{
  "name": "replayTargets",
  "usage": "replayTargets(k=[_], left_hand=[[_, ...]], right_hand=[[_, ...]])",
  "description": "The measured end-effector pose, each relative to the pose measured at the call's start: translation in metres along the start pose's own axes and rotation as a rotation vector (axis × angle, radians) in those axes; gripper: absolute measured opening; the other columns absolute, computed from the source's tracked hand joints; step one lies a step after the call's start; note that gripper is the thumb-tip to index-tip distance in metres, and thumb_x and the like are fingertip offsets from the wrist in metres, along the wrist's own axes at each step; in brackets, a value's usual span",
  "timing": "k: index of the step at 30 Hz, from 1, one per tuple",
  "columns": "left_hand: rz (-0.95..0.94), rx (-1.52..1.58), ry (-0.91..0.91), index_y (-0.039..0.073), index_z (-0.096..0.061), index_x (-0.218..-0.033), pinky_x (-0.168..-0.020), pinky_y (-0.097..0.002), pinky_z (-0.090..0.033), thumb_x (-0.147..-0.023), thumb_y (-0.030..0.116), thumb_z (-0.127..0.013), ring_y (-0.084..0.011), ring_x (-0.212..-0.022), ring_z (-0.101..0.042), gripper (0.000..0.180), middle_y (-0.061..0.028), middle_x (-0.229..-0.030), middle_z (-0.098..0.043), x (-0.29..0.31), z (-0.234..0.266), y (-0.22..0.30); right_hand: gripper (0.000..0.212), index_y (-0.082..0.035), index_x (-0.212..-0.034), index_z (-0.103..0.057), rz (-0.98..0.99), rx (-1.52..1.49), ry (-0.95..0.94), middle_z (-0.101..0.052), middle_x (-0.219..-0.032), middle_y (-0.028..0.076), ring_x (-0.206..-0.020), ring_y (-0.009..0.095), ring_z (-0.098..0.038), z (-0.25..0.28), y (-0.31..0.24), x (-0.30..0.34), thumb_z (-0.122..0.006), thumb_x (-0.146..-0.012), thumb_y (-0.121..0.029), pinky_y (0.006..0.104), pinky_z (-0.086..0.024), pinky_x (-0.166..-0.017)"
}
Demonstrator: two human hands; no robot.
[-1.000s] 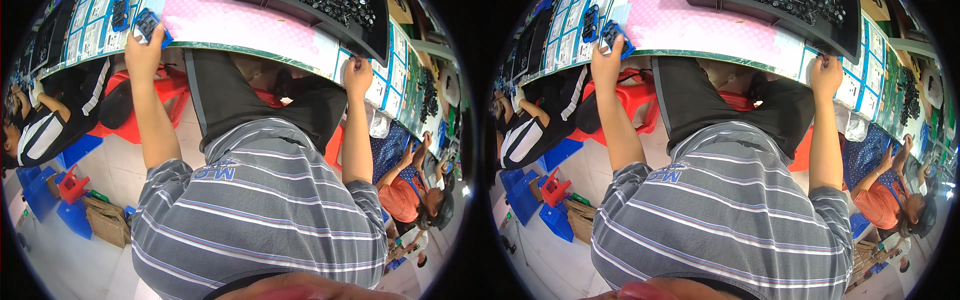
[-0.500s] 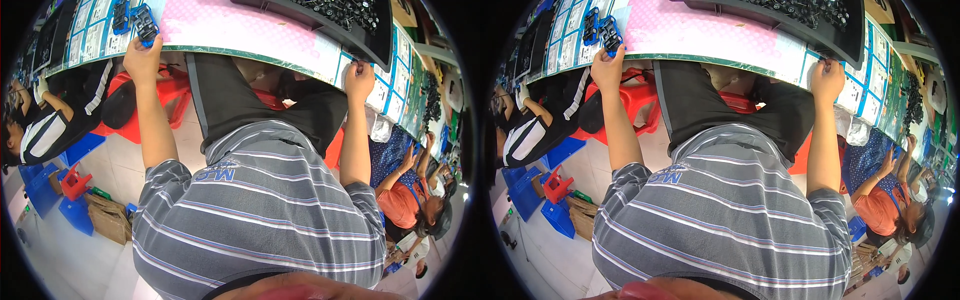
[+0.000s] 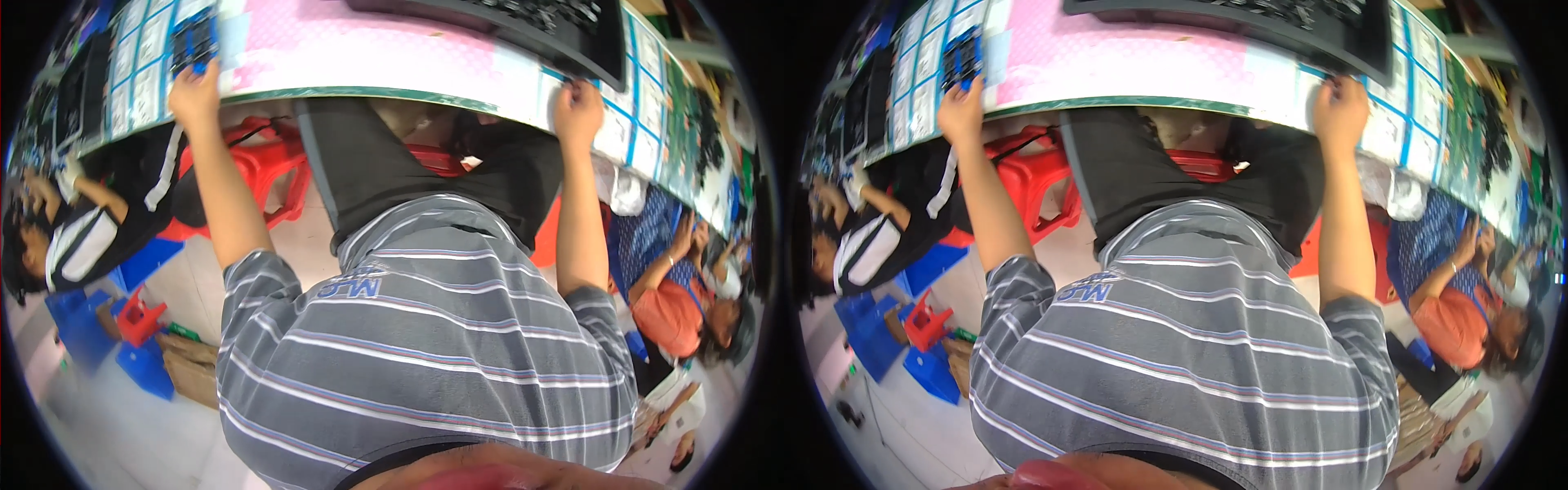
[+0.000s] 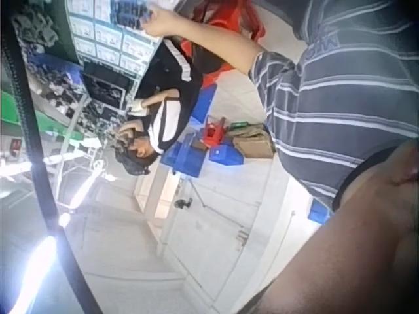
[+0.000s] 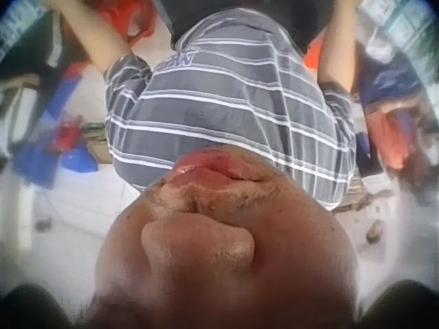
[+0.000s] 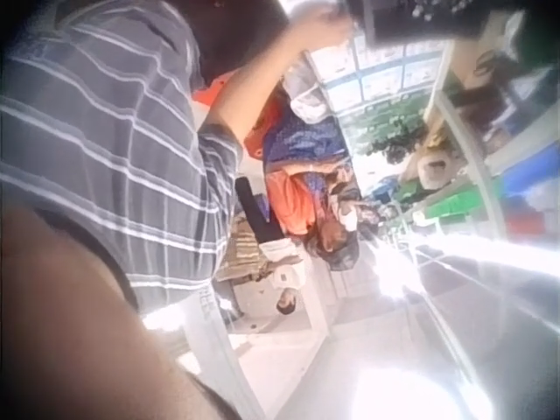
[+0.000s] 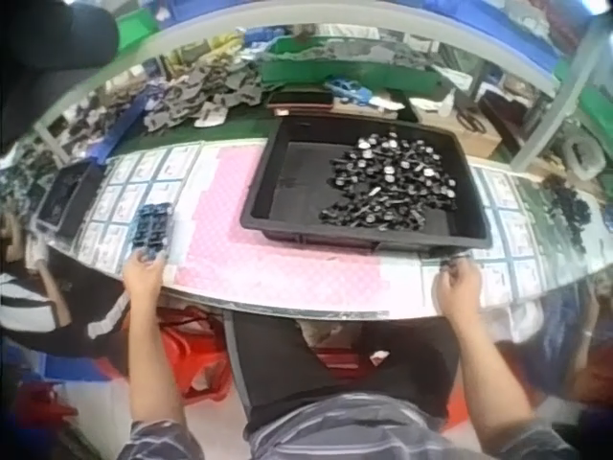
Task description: The person assembles toy cars by attaching wheels onto axles, pressing the wheel assemblies into the toy car chassis by hand, and placing the assembled cars on the table.
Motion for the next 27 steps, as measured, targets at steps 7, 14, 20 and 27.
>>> replayTargets(k=[7,14,20,27], left_hand=[[-0.337,0.085,0.122,-0.004,-0.066,-0.111,-0.072,-0.0377,-0.051,-0.085,0.030,-0.077,-0.0247,-0.075,-0.060,0.044,-0.0135,-0.094,-0.065,0.103,0.025,0.133],[-0.609,0.083,-0.012,0.006,-0.069,-0.102,-0.071,-0.0396,-0.050,-0.087,0.020,-0.068,-0.0291,-0.081,-0.064,0.021,-0.0108,-0.090,-0.065,0.170,-0.050,0.206],[-0.578,0.157,-0.034,0.006,-0.070,-0.094,-0.071,-0.0398,-0.051,-0.087,0.017,-0.062,-0.0295,-0.081,-0.065,0.016,-0.0100,-0.088,-0.065,0.170,-0.054,0.191],[-0.506,0.090,-0.016,0.007,-0.071,-0.091,-0.068,-0.0388,-0.051,-0.086,0.018,-0.061,-0.0277,-0.080,-0.065,0.015,-0.0083,-0.087,-0.066,0.172,-0.057,0.193]], right_hand=[[0.012,-0.002,-0.081,-0.066,-0.045,-0.032,0.016,-0.066,-0.082,0.019,-0.080,0.040,-0.064,-0.002,0.000,-0.002,-0.069,-0.077,-0.013,0.0484,-0.051,-0.072],[0.010,-0.002,-0.080,-0.066,-0.031,-0.030,0.063,-0.063,-0.077,0.017,-0.075,0.038,-0.062,0.009,-0.001,0.000,-0.068,-0.076,-0.012,0.0493,-0.050,-0.069],[0.009,-0.004,-0.079,-0.066,0.009,-0.071,0.090,-0.062,-0.077,0.014,-0.075,0.036,-0.063,0.013,-0.002,0.000,-0.069,-0.077,-0.011,0.0458,-0.050,-0.068],[0.009,-0.006,-0.080,-0.066,-0.013,-0.028,0.081,-0.062,-0.078,0.012,-0.078,0.033,-0.063,0.012,-0.001,0.003,-0.068,-0.077,-0.014,0.0447,-0.048,-0.073]])
Point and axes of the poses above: each hand's wrist, its own x-axis away from the middle knuckle, its own z-axis out of the back of the hand, y = z × x, the point moved 9 cm from there along -x, towards the middle knuckle
